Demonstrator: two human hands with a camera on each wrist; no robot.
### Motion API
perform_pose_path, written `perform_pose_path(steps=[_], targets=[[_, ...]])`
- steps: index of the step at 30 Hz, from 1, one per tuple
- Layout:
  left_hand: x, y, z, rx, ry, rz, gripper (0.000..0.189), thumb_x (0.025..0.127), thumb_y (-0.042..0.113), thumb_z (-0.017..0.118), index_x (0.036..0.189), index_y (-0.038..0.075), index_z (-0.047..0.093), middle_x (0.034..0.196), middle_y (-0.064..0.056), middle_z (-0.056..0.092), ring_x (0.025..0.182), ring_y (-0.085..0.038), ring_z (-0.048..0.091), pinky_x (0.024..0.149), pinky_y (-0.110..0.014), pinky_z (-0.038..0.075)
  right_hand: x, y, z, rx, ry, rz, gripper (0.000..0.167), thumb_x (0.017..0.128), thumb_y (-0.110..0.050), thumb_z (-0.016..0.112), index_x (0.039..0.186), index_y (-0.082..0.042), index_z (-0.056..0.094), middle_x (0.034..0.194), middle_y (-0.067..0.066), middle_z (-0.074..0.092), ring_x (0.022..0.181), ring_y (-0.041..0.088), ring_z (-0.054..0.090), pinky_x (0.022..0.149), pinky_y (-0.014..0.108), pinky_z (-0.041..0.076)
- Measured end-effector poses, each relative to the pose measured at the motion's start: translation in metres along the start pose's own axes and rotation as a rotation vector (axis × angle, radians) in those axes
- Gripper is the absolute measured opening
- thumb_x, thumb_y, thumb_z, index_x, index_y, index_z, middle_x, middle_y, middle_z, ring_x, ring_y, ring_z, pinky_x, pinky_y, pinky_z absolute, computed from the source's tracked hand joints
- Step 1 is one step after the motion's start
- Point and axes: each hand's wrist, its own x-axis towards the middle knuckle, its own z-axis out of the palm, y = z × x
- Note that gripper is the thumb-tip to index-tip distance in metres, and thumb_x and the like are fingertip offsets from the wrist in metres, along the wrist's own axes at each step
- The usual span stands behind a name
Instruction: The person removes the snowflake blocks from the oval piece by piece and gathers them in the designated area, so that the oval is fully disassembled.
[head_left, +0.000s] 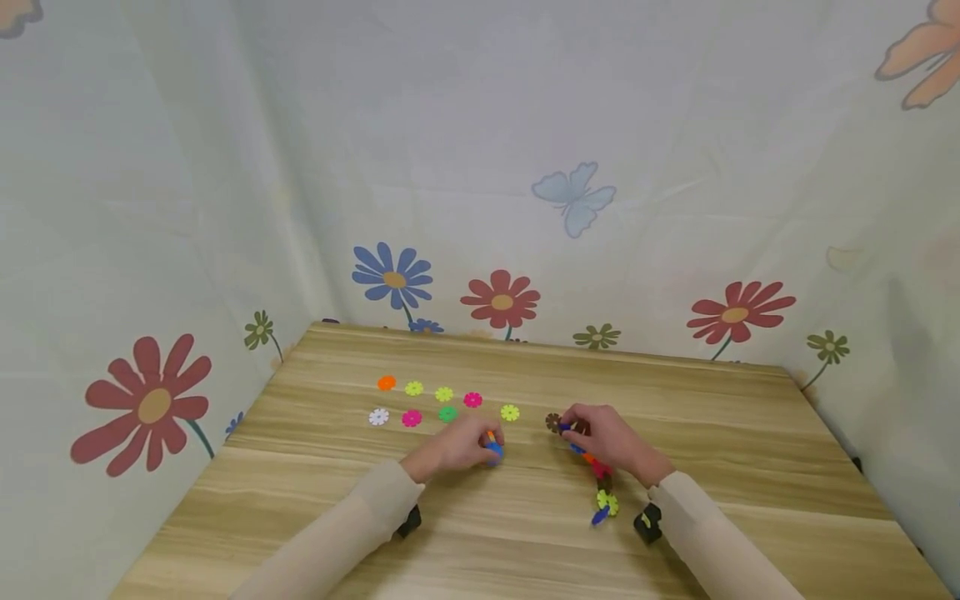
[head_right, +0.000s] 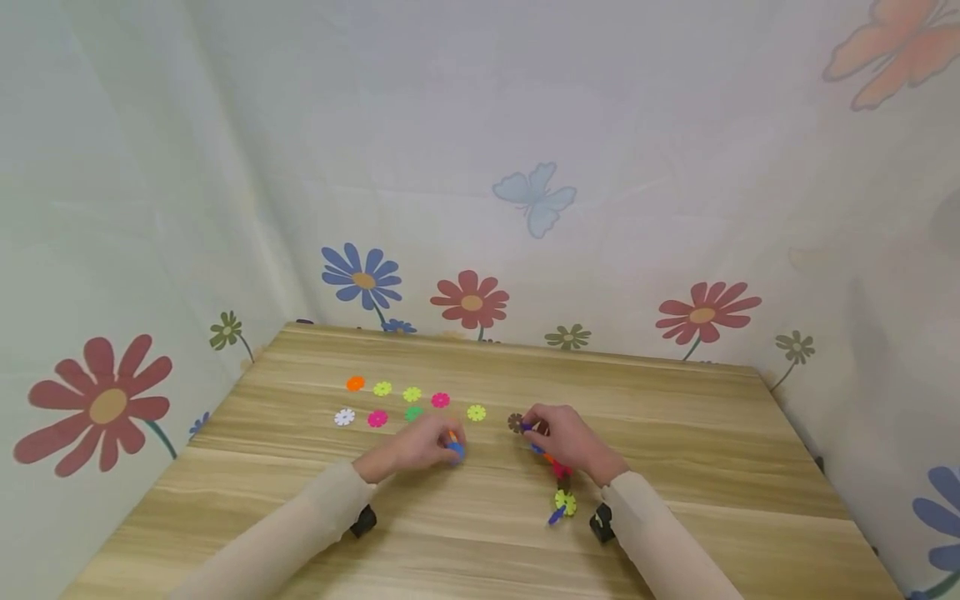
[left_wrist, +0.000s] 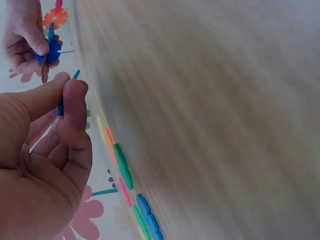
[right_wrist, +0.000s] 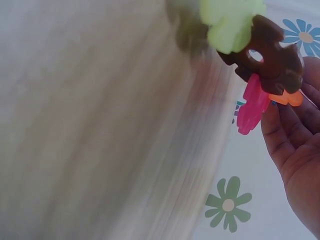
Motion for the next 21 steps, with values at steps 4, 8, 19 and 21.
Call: perform_pose_path(steps=[4,8,19,21], targets=[[0.002,0.002,0.004,0.035,-0.020,-0.012,0.019,0.079,0.009,0.077,0.094,0.010,0.066,0.080,0.004,0.061,0.073,-0.007,0.055,0.066,-0.023,0.047,-0.002,0.001,-0.001,0.006,0.002,0.007,0.010,0.090,-0.016,0.065,0.100,-0.012,0.065,0.089,-0.006,0.065,0.074,0.005,0.059,0.063,0.023,0.049],[0.005,0.004,0.006,0.085,-0.058,-0.023,0.026,0.075,0.006,0.078,0.097,0.010,0.067,0.085,0.002,0.063,0.079,-0.009,0.056,0.071,-0.025,0.047,-0.003,0.001,-0.001,0.013,0.004,0.013,0.010,0.090,-0.015,0.066,0.100,-0.013,0.065,0.089,-0.007,0.064,0.074,0.004,0.059,0.063,0.023,0.049],[0.018,0.013,0.010,0.215,-0.081,-0.024,0.021,0.079,0.012,0.077,0.098,0.012,0.068,0.091,0.002,0.065,0.084,-0.011,0.058,0.076,-0.027,0.048,-0.001,0.002,-0.001,0.012,0.005,0.014,0.009,0.090,-0.016,0.065,0.099,-0.013,0.065,0.090,-0.006,0.065,0.074,0.005,0.059,0.063,0.022,0.048],[0.021,0.014,0.012,0.214,-0.083,-0.043,0.020,0.080,0.013,0.076,0.098,0.012,0.068,0.090,0.003,0.064,0.082,-0.010,0.057,0.075,-0.027,0.048,-0.001,0.003,0.000,0.013,0.003,0.018,0.009,0.090,-0.016,0.065,0.099,-0.013,0.064,0.090,-0.006,0.065,0.074,0.005,0.059,0.063,0.022,0.049]])
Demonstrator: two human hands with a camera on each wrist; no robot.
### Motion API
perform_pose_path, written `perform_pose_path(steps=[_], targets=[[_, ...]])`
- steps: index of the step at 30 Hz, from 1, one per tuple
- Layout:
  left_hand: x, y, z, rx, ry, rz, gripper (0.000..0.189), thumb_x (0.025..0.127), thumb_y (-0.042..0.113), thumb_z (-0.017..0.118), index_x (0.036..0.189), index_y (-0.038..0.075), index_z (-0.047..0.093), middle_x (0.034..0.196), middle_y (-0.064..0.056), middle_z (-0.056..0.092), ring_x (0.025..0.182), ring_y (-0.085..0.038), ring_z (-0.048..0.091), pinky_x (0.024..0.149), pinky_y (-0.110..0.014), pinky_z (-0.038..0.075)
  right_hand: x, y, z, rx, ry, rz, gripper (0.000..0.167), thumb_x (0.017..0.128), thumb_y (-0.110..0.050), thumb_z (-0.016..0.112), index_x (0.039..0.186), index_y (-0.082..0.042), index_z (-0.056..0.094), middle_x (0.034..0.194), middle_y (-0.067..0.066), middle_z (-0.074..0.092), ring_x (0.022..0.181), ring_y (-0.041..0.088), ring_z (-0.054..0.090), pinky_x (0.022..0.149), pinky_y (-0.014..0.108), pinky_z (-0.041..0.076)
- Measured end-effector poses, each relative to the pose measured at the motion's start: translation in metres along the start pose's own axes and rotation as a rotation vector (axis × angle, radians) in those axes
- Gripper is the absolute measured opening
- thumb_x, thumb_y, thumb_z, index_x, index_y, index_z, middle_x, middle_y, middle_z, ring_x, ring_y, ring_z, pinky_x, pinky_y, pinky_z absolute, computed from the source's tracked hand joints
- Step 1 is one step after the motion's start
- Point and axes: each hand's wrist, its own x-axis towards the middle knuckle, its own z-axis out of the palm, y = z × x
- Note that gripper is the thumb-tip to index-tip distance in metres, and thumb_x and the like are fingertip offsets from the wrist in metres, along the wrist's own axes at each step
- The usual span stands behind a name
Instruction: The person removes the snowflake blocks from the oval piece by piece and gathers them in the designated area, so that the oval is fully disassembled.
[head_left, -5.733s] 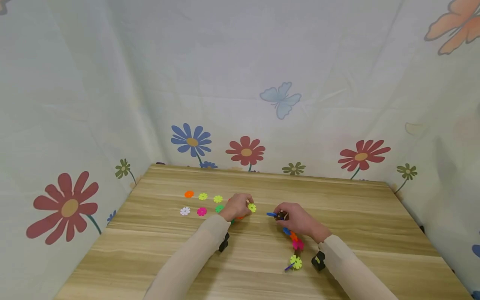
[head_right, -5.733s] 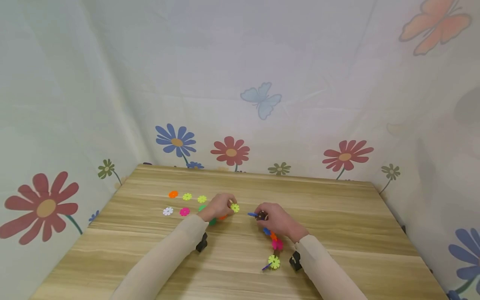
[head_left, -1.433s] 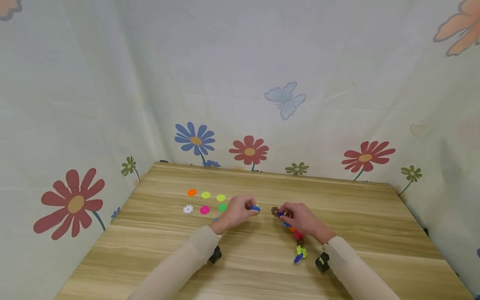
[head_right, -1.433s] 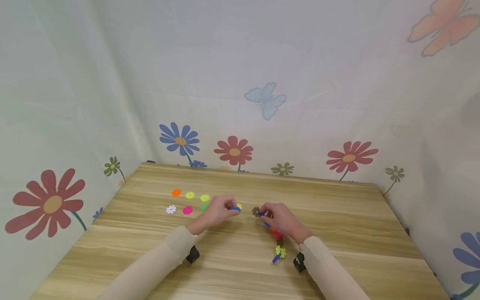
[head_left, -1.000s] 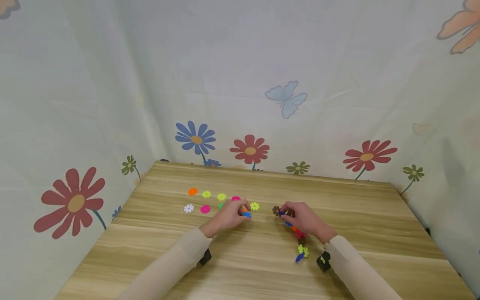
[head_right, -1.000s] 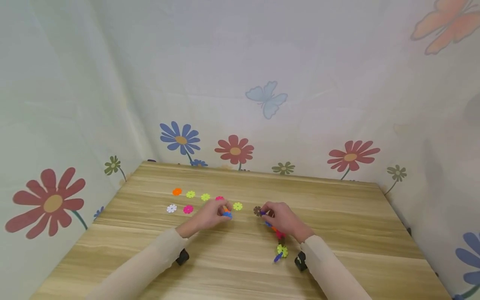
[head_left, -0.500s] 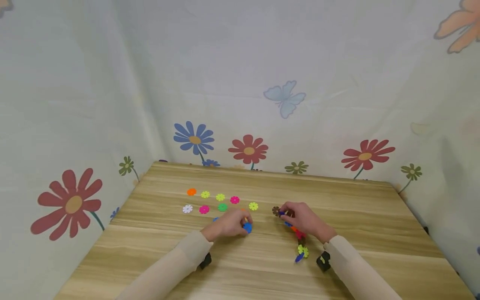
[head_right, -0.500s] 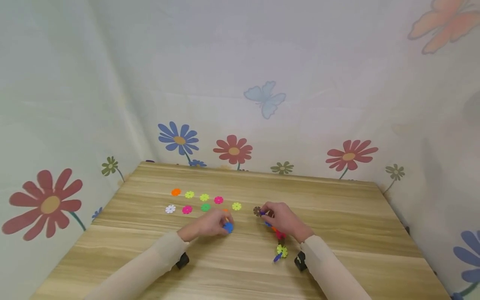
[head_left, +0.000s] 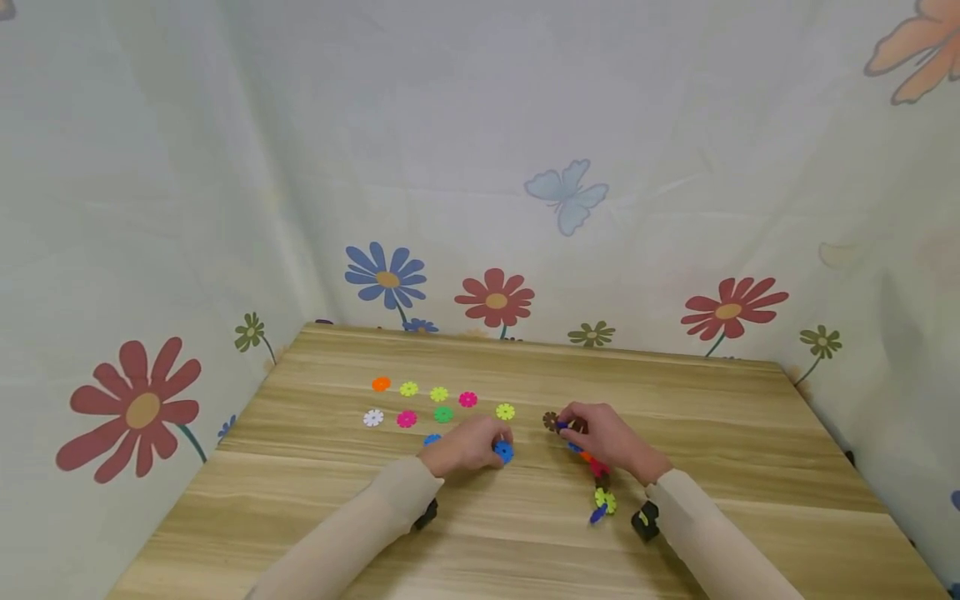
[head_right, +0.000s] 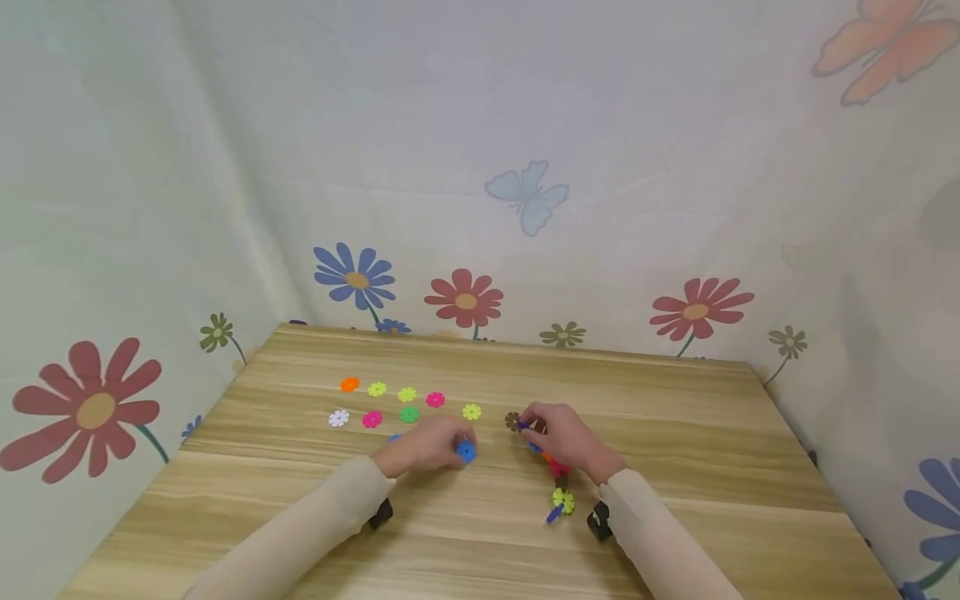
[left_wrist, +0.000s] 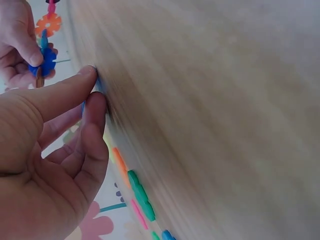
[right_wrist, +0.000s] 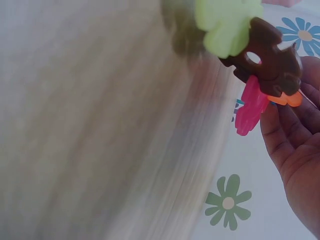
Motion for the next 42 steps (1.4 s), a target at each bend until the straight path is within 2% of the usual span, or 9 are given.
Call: perform_pose_path(steps=[3,10,16,22,29,32,36,40,42], targets=[[0.005,0.001,0.002,0.025,0.003,-0.020,0.020,0.081,0.016,0.076,0.098,0.012,0.068,0.090,0.003,0.063,0.082,-0.009,0.056,0.075,-0.026,0.047,0.000,-0.001,0.001,0.003,-0.002,0.010,0.009,0.090,-0.016,0.065,0.099,-0.013,0.064,0.090,-0.006,0.065,0.074,0.005,0.059,0.063,0.023,0.049],[0.012,0.002,0.001,0.081,0.048,0.000,0.016,0.080,0.016,0.077,0.093,0.011,0.069,0.086,0.003,0.063,0.076,-0.009,0.054,0.071,-0.025,0.046,0.001,-0.002,0.002,-0.010,0.000,0.020,0.009,0.090,-0.015,0.066,0.099,-0.014,0.064,0.090,-0.007,0.064,0.074,0.004,0.059,0.064,0.023,0.049],[0.014,0.003,-0.002,0.111,0.048,-0.028,0.020,0.080,0.019,0.077,0.096,0.010,0.069,0.090,0.000,0.063,0.081,-0.011,0.056,0.074,-0.027,0.046,0.002,-0.003,0.002,-0.010,-0.002,0.016,0.009,0.090,-0.015,0.065,0.099,-0.015,0.064,0.091,-0.007,0.064,0.076,0.005,0.059,0.065,0.023,0.049],[0.016,0.003,-0.002,0.072,0.055,-0.074,0.028,0.082,0.022,0.075,0.105,0.010,0.067,0.094,-0.001,0.063,0.086,-0.013,0.058,0.077,-0.029,0.048,0.003,-0.002,0.002,0.001,-0.006,0.005,0.008,0.091,-0.016,0.065,0.098,-0.015,0.064,0.090,-0.008,0.064,0.076,0.005,0.060,0.065,0.023,0.049],[0.020,0.009,-0.004,-0.125,0.130,-0.123,0.022,0.091,0.024,0.063,0.107,0.010,0.064,0.091,0.001,0.063,0.077,-0.010,0.057,0.068,-0.028,0.048,0.003,-0.001,0.002,0.005,-0.004,-0.025,0.008,0.090,-0.015,0.065,0.098,-0.015,0.064,0.089,-0.007,0.064,0.074,0.005,0.060,0.063,0.023,0.049],[0.021,0.014,-0.005,-0.213,0.173,-0.125,0.019,0.092,0.023,0.061,0.105,0.009,0.065,0.090,0.000,0.064,0.074,-0.010,0.058,0.065,-0.027,0.048,0.005,-0.002,0.002,-0.002,-0.012,-0.028,0.008,0.090,-0.015,0.065,0.098,-0.015,0.064,0.089,-0.008,0.064,0.075,0.004,0.059,0.064,0.023,0.049],[0.024,0.018,-0.001,-0.430,0.199,-0.111,0.016,0.094,0.020,0.059,0.100,0.007,0.066,0.086,-0.007,0.067,0.073,-0.017,0.063,0.061,-0.028,0.049,0.006,-0.003,0.003,0.017,-0.028,-0.042,0.007,0.090,-0.014,0.065,0.097,-0.014,0.065,0.090,-0.006,0.065,0.076,0.006,0.060,0.065,0.023,0.049],[0.024,0.019,0.005,-0.682,0.165,-0.120,0.018,0.096,0.019,0.056,0.101,0.004,0.065,0.089,-0.013,0.068,0.081,-0.027,0.066,0.063,-0.033,0.051,0.007,-0.004,0.006,0.038,-0.038,-0.054,0.006,0.090,-0.015,0.065,0.096,-0.014,0.065,0.090,-0.006,0.065,0.076,0.006,0.061,0.065,0.024,0.049],[0.024,0.021,0.006,-0.739,0.150,-0.126,0.021,0.097,0.019,0.054,0.103,0.002,0.065,0.091,-0.014,0.068,0.083,-0.028,0.066,0.066,-0.035,0.051,0.007,-0.005,0.006,0.039,-0.036,-0.059,0.006,0.090,-0.014,0.066,0.095,-0.014,0.065,0.089,-0.006,0.065,0.076,0.006,0.061,0.065,0.024,0.050]])
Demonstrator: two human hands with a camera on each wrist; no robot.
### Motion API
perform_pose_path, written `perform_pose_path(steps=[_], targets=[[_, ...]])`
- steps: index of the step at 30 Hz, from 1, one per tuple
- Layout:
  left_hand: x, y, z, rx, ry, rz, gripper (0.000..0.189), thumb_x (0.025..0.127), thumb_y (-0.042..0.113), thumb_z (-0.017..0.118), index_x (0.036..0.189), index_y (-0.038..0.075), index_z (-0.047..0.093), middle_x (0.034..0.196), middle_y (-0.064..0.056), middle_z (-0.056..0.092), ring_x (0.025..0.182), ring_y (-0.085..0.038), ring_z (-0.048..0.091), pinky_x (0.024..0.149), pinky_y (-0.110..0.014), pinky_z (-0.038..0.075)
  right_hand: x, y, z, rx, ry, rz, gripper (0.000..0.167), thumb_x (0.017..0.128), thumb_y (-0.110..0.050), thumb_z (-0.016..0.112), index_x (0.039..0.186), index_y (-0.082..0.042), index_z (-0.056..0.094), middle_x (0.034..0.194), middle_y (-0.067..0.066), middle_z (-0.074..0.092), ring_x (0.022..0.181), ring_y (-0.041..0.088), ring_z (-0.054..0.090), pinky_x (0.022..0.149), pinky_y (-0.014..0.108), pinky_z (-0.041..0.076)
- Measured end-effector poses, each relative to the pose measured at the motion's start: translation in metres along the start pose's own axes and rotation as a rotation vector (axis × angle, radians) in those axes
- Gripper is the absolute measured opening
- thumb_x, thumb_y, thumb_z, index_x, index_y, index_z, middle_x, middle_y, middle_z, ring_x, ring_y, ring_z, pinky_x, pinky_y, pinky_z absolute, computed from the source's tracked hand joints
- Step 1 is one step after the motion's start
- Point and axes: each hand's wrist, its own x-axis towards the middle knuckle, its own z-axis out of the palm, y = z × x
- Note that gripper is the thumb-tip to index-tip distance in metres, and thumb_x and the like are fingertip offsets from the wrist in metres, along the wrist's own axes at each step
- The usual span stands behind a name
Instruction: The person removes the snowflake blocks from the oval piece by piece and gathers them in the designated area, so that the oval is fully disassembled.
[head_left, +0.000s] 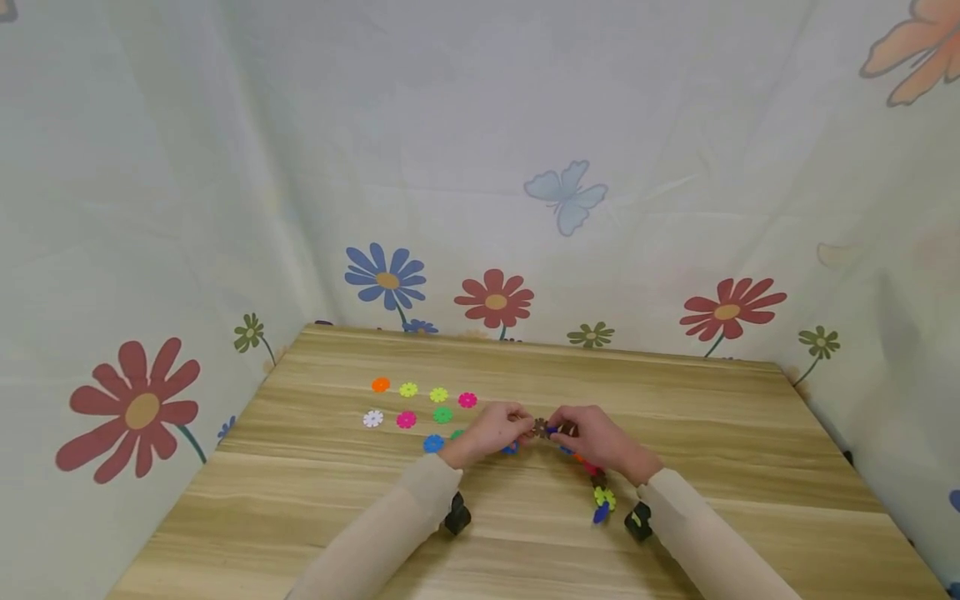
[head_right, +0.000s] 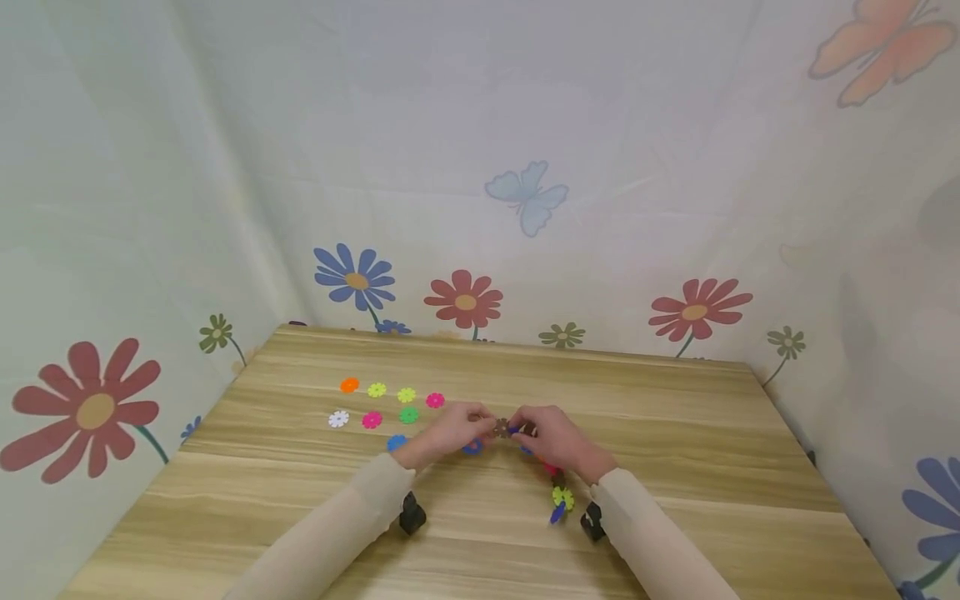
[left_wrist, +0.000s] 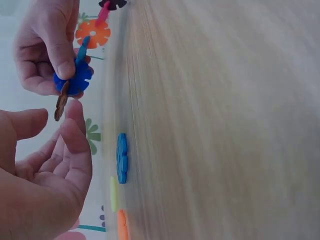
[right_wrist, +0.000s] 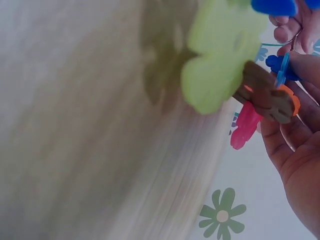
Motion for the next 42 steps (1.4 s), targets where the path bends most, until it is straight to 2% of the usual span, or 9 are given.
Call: perform_pose_path(steps=[4,9,17,21,25,28,35,39,42], targets=[[0.0004,0.0008,0.0018,-0.050,-0.015,-0.002,0.022,0.097,0.017,0.053,0.104,0.001,0.065,0.089,-0.015,0.068,0.080,-0.029,0.064,0.066,-0.035,0.051,0.0009,-0.0012,0.0004,-0.010,0.008,-0.011,0.006,0.089,-0.014,0.067,0.095,-0.014,0.065,0.088,-0.006,0.065,0.075,0.006,0.061,0.064,0.024,0.050],[0.0003,0.0027,0.0027,-0.063,-0.023,-0.017,0.019,0.096,0.012,0.054,0.105,-0.001,0.065,0.085,-0.016,0.068,0.076,-0.026,0.064,0.065,-0.033,0.051,0.0016,-0.0020,0.0008,-0.018,-0.001,-0.014,0.007,0.089,-0.014,0.067,0.095,-0.015,0.066,0.087,-0.007,0.065,0.076,0.006,0.061,0.064,0.024,0.050],[-0.0010,0.0018,0.0018,-0.107,-0.007,-0.014,0.016,0.095,0.008,0.054,0.103,-0.002,0.064,0.078,-0.007,0.066,0.068,-0.015,0.062,0.061,-0.026,0.051,-0.0015,-0.0020,-0.0009,-0.025,-0.029,0.024,0.011,0.086,-0.017,0.071,0.095,-0.017,0.065,0.087,-0.009,0.063,0.076,0.007,0.059,0.065,0.025,0.048],[-0.0012,0.0014,0.0016,-0.154,0.020,-0.049,0.016,0.095,0.007,0.055,0.105,-0.003,0.063,0.082,-0.009,0.067,0.071,-0.017,0.064,0.061,-0.026,0.051,-0.0039,-0.0026,-0.0032,-0.014,-0.056,0.039,0.018,0.084,-0.018,0.073,0.099,-0.017,0.063,0.090,-0.008,0.062,0.080,0.010,0.058,0.067,0.027,0.047],[-0.0016,0.0005,0.0016,-0.159,0.031,-0.058,0.016,0.094,0.007,0.056,0.105,-0.004,0.062,0.085,-0.013,0.067,0.075,-0.025,0.065,0.062,-0.029,0.051,-0.0054,-0.0028,-0.0047,-0.004,-0.069,0.029,0.020,0.084,-0.018,0.073,0.101,-0.015,0.063,0.094,-0.006,0.062,0.084,0.013,0.058,0.071,0.032,0.049],[-0.0024,0.0008,0.0011,-0.148,0.017,-0.051,0.017,0.093,0.006,0.055,0.105,-0.004,0.061,0.087,-0.014,0.067,0.076,-0.028,0.064,0.062,-0.031,0.050,-0.0060,-0.0016,-0.0049,-0.008,-0.068,0.004,0.021,0.084,-0.017,0.073,0.102,-0.014,0.063,0.096,-0.006,0.063,0.085,0.013,0.059,0.073,0.033,0.050],[-0.0045,0.0020,-0.0003,-0.080,-0.040,-0.012,0.014,0.094,0.010,0.057,0.101,-0.001,0.064,0.087,-0.015,0.066,0.070,-0.019,0.057,0.060,-0.028,0.046,-0.0062,-0.0010,-0.0049,-0.018,-0.049,-0.055,0.022,0.082,-0.011,0.074,0.101,-0.014,0.063,0.094,-0.004,0.064,0.083,0.013,0.061,0.072,0.032,0.051],[-0.0058,0.0027,-0.0004,-0.109,-0.071,-0.006,0.014,0.093,0.011,0.060,0.098,-0.001,0.064,0.090,-0.016,0.066,0.071,-0.022,0.056,0.062,-0.028,0.046,-0.0060,-0.0015,-0.0041,-0.034,-0.051,-0.075,0.021,0.082,-0.010,0.074,0.100,-0.014,0.064,0.095,-0.004,0.063,0.083,0.011,0.060,0.073,0.033,0.051],[-0.0056,0.0014,0.0003,-0.137,-0.083,-0.011,0.015,0.092,0.012,0.062,0.098,-0.002,0.063,0.089,-0.013,0.066,0.074,-0.025,0.057,0.065,-0.031,0.047,-0.0061,-0.0016,-0.0029,-0.042,-0.053,-0.080,0.021,0.082,-0.010,0.074,0.100,-0.015,0.064,0.094,-0.005,0.063,0.082,0.010,0.059,0.074,0.033,0.051]])
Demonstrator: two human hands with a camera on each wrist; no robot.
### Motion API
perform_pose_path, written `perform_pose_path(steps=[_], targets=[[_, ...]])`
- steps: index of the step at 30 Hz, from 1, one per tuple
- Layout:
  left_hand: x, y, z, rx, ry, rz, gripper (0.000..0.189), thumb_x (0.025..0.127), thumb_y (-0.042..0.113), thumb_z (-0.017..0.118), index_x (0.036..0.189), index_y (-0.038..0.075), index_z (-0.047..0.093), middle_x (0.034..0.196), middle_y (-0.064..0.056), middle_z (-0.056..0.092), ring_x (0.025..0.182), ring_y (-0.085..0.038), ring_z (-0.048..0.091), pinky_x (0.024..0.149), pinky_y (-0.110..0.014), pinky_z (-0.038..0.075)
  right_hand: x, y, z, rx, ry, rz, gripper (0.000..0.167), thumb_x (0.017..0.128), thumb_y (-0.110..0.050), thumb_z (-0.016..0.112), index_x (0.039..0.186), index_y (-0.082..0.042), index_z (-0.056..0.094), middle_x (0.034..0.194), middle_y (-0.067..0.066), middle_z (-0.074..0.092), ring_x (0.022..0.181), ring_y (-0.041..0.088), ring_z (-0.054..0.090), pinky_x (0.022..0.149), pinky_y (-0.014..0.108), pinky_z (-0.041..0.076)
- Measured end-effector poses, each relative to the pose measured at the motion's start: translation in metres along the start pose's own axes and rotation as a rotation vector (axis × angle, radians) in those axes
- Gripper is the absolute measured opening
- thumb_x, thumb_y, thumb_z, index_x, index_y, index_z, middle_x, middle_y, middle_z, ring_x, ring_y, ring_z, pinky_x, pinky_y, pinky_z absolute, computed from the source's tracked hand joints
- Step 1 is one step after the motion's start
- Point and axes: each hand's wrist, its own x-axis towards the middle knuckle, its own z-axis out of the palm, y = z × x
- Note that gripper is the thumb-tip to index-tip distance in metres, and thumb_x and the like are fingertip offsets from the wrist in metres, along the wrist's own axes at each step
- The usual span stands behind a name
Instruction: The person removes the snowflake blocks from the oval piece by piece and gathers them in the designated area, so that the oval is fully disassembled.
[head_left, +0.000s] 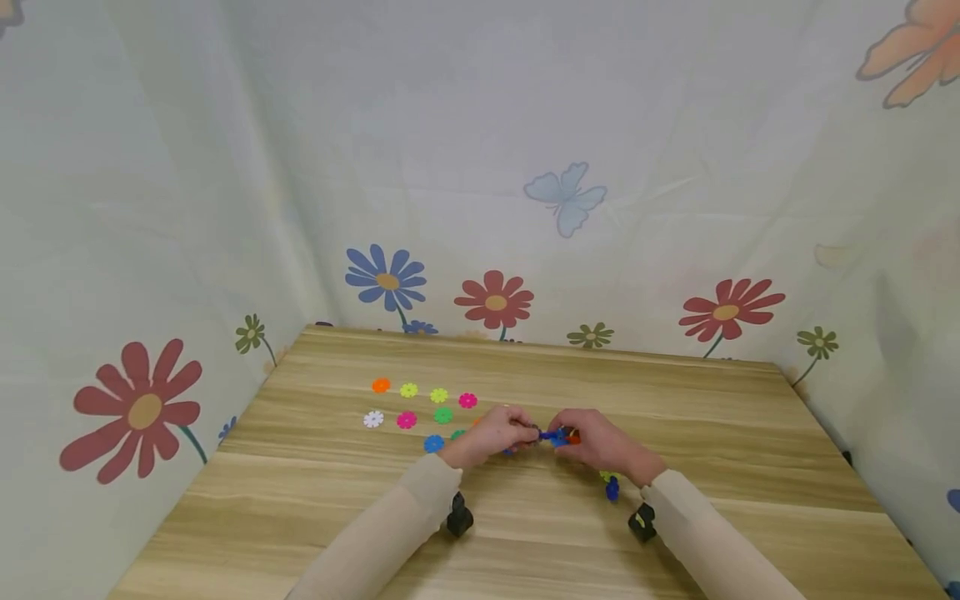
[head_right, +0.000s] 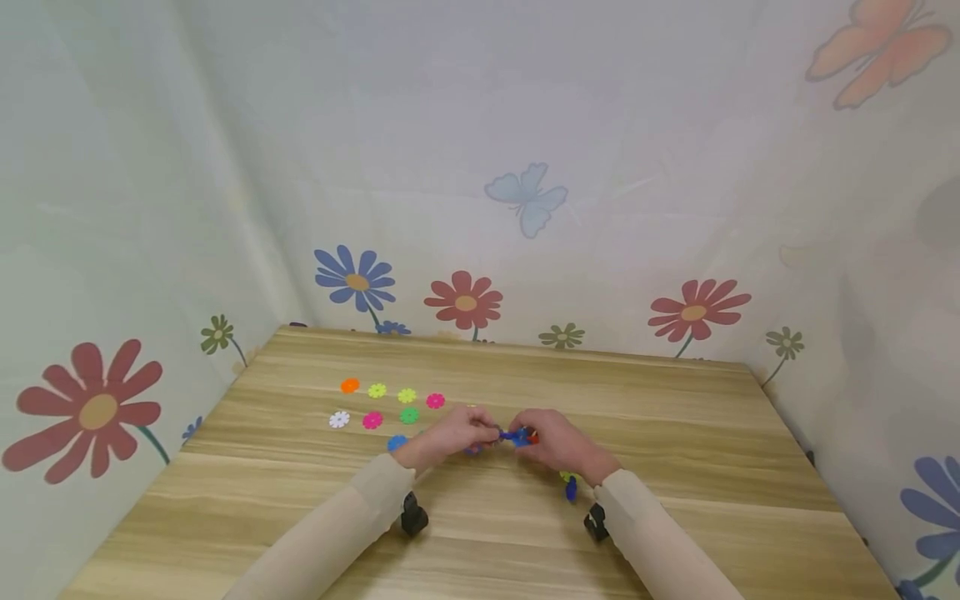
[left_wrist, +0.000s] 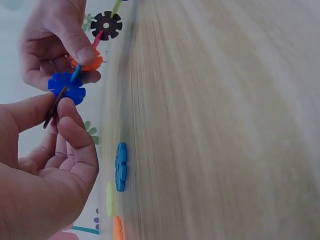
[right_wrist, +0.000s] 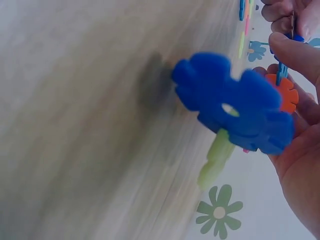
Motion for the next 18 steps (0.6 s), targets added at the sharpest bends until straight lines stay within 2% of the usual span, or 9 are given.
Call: perform_pose_path(steps=[7,11,13,18], targets=[[0.0013,-0.0018,0.0006,-0.002,0.011,-0.006,0.015,0.090,0.010,0.064,0.098,-0.001,0.063,0.085,-0.005,0.066,0.079,-0.029,0.059,0.068,-0.035,0.049,0.0004,-0.0008,-0.0001,-0.018,0.001,0.000,0.022,0.082,-0.010,0.075,0.100,-0.015,0.064,0.095,-0.005,0.063,0.083,0.011,0.059,0.075,0.032,0.050],[0.0019,-0.0020,0.0014,0.024,0.031,0.012,0.013,0.090,0.007,0.063,0.098,-0.003,0.063,0.087,-0.012,0.066,0.085,-0.036,0.060,0.070,-0.038,0.049,0.0016,-0.0024,-0.0006,-0.022,0.004,-0.001,0.022,0.081,-0.010,0.075,0.100,-0.014,0.065,0.095,-0.005,0.064,0.082,0.011,0.058,0.074,0.032,0.050],[-0.0026,0.0049,0.0032,0.033,0.045,0.016,0.013,0.091,0.004,0.061,0.099,-0.006,0.062,0.091,-0.018,0.066,0.089,-0.041,0.058,0.074,-0.043,0.048,0.0020,-0.0034,-0.0010,-0.023,0.002,0.003,0.022,0.082,-0.010,0.075,0.100,-0.014,0.065,0.095,-0.006,0.063,0.082,0.011,0.058,0.074,0.032,0.050],[-0.0033,0.0072,0.0047,0.048,0.076,0.009,0.009,0.090,0.002,0.061,0.095,-0.005,0.063,0.088,-0.016,0.066,0.089,-0.040,0.059,0.076,-0.045,0.048,0.0022,-0.0052,-0.0014,-0.016,-0.006,0.000,0.022,0.082,-0.010,0.074,0.101,-0.014,0.065,0.095,-0.005,0.064,0.081,0.011,0.058,0.074,0.033,0.050]])
